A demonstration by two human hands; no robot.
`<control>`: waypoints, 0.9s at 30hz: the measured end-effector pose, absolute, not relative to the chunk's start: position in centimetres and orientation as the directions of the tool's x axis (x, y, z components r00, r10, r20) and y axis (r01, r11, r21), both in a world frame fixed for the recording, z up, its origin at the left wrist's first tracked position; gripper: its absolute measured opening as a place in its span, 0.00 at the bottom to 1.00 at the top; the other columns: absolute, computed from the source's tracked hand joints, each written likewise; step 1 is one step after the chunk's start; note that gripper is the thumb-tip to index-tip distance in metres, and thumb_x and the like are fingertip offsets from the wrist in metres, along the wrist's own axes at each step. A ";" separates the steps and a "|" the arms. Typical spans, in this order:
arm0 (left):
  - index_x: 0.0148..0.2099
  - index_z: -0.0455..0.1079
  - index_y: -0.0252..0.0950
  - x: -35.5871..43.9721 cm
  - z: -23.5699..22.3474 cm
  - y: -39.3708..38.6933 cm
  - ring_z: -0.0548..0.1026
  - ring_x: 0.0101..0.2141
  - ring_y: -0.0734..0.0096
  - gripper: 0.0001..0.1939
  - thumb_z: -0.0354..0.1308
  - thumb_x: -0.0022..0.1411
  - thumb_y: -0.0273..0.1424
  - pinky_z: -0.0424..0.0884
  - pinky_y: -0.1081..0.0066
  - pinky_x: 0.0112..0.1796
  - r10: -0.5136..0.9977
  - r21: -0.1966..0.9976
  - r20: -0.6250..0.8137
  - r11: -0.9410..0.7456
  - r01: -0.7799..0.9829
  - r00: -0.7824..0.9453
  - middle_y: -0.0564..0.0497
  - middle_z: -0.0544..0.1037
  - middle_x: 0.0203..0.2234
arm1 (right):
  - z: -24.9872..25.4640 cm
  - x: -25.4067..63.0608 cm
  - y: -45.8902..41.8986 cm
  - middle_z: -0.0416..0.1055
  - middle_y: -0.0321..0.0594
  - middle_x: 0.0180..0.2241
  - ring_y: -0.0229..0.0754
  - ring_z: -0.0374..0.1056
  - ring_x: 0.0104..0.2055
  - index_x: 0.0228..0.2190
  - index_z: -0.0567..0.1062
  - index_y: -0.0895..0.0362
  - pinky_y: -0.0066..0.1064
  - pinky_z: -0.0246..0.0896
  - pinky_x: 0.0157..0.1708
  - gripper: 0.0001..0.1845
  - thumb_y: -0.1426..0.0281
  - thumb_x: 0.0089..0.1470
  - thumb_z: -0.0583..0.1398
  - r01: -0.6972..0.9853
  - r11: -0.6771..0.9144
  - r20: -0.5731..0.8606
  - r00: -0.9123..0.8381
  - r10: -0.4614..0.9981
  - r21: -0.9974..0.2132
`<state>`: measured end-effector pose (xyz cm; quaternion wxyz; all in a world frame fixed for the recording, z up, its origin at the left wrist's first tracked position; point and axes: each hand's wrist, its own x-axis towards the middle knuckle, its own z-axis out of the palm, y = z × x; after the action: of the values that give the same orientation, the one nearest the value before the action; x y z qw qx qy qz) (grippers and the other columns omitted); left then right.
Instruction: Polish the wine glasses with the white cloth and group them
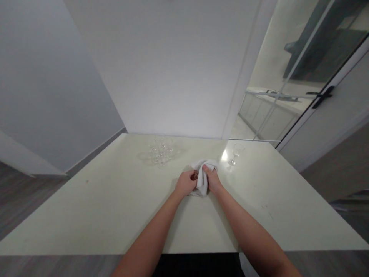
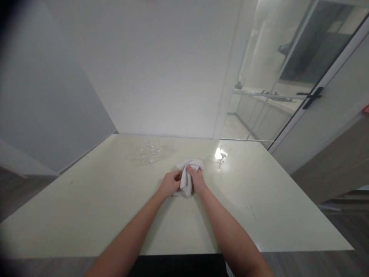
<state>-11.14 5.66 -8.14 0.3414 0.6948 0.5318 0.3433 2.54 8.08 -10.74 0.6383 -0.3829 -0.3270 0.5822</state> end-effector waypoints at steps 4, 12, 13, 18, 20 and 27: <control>0.41 0.72 0.38 -11.2 -8.2 5.5 0.71 0.27 0.71 0.12 0.58 0.54 0.34 0.61 0.73 0.31 0.962 0.730 0.253 -0.258 0.633 0.101 0.53 0.75 0.26 | -10.5 2.2 8.1 0.75 0.34 0.30 0.39 0.71 0.31 0.34 0.73 0.56 0.28 0.68 0.33 0.20 0.57 0.42 0.68 -0.520 0.050 -0.025 0.137 0.990 -0.852; 0.37 0.69 0.33 -11.1 -8.9 6.0 0.68 0.24 0.73 0.12 0.52 0.57 0.36 0.63 0.74 0.27 0.941 0.952 0.079 -0.169 0.255 0.328 0.53 0.72 0.25 | -10.3 2.5 7.9 0.74 0.33 0.27 0.38 0.69 0.28 0.32 0.73 0.57 0.27 0.67 0.29 0.20 0.58 0.40 0.69 -0.525 0.074 -0.007 0.150 0.989 -0.848; 0.37 0.69 0.32 -11.1 -9.0 6.1 0.68 0.23 0.74 0.12 0.52 0.57 0.36 0.63 0.74 0.26 0.938 0.965 0.060 -0.142 0.222 0.342 0.53 0.72 0.24 | -10.4 2.5 7.9 0.74 0.33 0.28 0.38 0.69 0.28 0.33 0.73 0.57 0.27 0.67 0.30 0.20 0.58 0.40 0.69 -0.517 0.082 0.003 0.152 0.988 -0.852; 0.37 0.69 0.31 -11.0 -9.3 6.3 0.68 0.27 0.73 0.11 0.55 0.55 0.34 0.64 0.74 0.30 0.931 0.943 0.143 -0.231 0.239 0.335 0.52 0.73 0.26 | -10.7 2.6 7.9 0.75 0.34 0.30 0.38 0.70 0.31 0.35 0.73 0.56 0.28 0.67 0.32 0.20 0.58 0.43 0.68 -0.467 0.088 0.008 0.169 0.986 -0.880; 0.37 0.70 0.31 -11.0 -9.4 6.3 0.68 0.27 0.73 0.11 0.55 0.54 0.33 0.63 0.74 0.30 0.929 0.922 0.150 -0.255 0.291 0.337 0.53 0.73 0.26 | -10.8 2.6 7.9 0.74 0.34 0.30 0.38 0.70 0.31 0.34 0.73 0.57 0.28 0.68 0.33 0.20 0.58 0.42 0.68 -0.452 0.088 0.012 0.169 0.986 -0.888; 0.35 0.69 0.32 -11.0 -9.1 6.2 0.67 0.27 0.74 0.08 0.55 0.52 0.30 0.62 0.74 0.29 0.927 0.880 0.159 -0.289 0.377 0.340 0.54 0.72 0.25 | -10.8 2.7 7.9 0.74 0.34 0.29 0.38 0.69 0.30 0.33 0.73 0.57 0.29 0.67 0.32 0.19 0.59 0.42 0.68 -0.423 0.088 0.013 0.175 0.984 -0.902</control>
<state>-10.97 6.25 -9.07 0.3883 0.7206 0.4524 0.3540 2.72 7.92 -10.76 0.6509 -0.4049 -0.3465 0.5406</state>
